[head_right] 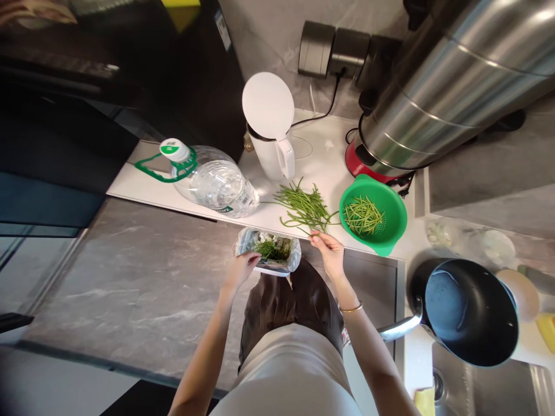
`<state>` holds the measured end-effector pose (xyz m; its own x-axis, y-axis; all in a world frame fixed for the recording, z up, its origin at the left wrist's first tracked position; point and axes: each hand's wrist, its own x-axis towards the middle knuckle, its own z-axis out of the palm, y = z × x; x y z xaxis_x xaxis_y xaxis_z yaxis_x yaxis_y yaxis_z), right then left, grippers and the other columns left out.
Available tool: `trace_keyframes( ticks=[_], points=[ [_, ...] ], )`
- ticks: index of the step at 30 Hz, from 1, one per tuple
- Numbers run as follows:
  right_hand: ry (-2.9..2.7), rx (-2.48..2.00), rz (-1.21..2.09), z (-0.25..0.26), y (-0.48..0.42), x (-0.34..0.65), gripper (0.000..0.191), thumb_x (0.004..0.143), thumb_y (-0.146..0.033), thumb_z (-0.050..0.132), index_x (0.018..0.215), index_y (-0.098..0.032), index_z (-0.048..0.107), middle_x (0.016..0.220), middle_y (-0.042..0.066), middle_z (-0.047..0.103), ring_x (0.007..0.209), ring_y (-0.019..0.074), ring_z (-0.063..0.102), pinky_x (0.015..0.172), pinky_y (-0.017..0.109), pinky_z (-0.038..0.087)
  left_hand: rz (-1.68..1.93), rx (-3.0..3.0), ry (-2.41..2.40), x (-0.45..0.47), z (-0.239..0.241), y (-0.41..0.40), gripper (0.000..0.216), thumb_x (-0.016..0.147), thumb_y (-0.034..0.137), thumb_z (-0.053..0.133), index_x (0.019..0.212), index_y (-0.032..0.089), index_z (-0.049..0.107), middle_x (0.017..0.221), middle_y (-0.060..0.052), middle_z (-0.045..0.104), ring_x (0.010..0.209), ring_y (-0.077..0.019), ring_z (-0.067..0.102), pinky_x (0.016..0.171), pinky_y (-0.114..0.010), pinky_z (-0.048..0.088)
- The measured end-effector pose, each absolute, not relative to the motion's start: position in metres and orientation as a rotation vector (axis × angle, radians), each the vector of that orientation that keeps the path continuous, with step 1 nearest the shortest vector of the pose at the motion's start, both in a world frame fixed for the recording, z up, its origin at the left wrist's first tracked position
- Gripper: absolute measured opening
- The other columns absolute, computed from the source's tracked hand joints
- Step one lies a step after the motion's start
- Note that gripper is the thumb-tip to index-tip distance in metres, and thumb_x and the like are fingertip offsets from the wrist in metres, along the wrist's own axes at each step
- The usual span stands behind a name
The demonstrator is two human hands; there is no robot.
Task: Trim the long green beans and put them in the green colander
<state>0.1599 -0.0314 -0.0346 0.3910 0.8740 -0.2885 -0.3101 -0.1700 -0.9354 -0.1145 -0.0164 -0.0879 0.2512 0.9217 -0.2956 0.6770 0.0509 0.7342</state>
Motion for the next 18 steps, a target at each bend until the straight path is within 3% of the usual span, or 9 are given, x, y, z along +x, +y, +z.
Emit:
trace_keyframes(
  ticks=[4,8,12,18],
  points=[
    [-0.769,-1.418,1.257,-0.037,-0.043,0.137,0.023,0.07,-0.032,0.071,0.089,-0.021,0.072,0.094,0.005,0.072,0.085,0.0219,0.068,0.084,0.042,0.054,0.341,1.619,1.541,-0.098,-0.092,-0.015,0.013,0.076,0.023,0.061,0.082,0.016,0.07,0.084,-0.009,0.071,0.077,-0.0215,0.066,0.075,-0.032,0.05],
    [-1.088,-1.482,1.122,-0.04,-0.05,0.125,0.017,0.073,-0.031,0.068,0.089,-0.026,0.073,0.097,0.003,0.072,0.089,0.0226,0.067,0.088,0.043,0.053,0.58,1.345,1.429,-0.071,-0.059,-0.024,0.026,0.08,0.035,0.057,0.091,0.015,0.07,0.09,-0.009,0.071,0.079,-0.0195,0.066,0.072,-0.03,0.051],
    [-1.415,-1.428,0.982,-0.036,-0.051,0.124,0.019,0.079,-0.026,0.062,0.094,-0.031,0.072,0.1,0.001,0.071,0.093,0.0205,0.066,0.091,0.039,0.052,0.628,1.02,1.254,-0.047,-0.023,-0.032,0.038,0.074,0.045,0.063,0.089,0.012,0.072,0.073,-0.005,0.07,0.061,-0.0149,0.061,0.056,-0.024,0.047],
    [-1.69,-1.365,0.915,-0.032,-0.052,0.128,0.026,0.085,-0.023,0.055,0.105,-0.032,0.067,0.107,0.0,0.069,0.098,0.0185,0.064,0.093,0.035,0.051,0.641,0.935,1.238,-0.042,-0.014,-0.034,0.035,0.069,0.044,0.067,0.083,0.012,0.072,0.064,-0.003,0.067,0.055,-0.0119,0.056,0.052,-0.022,0.044]
  ],
)
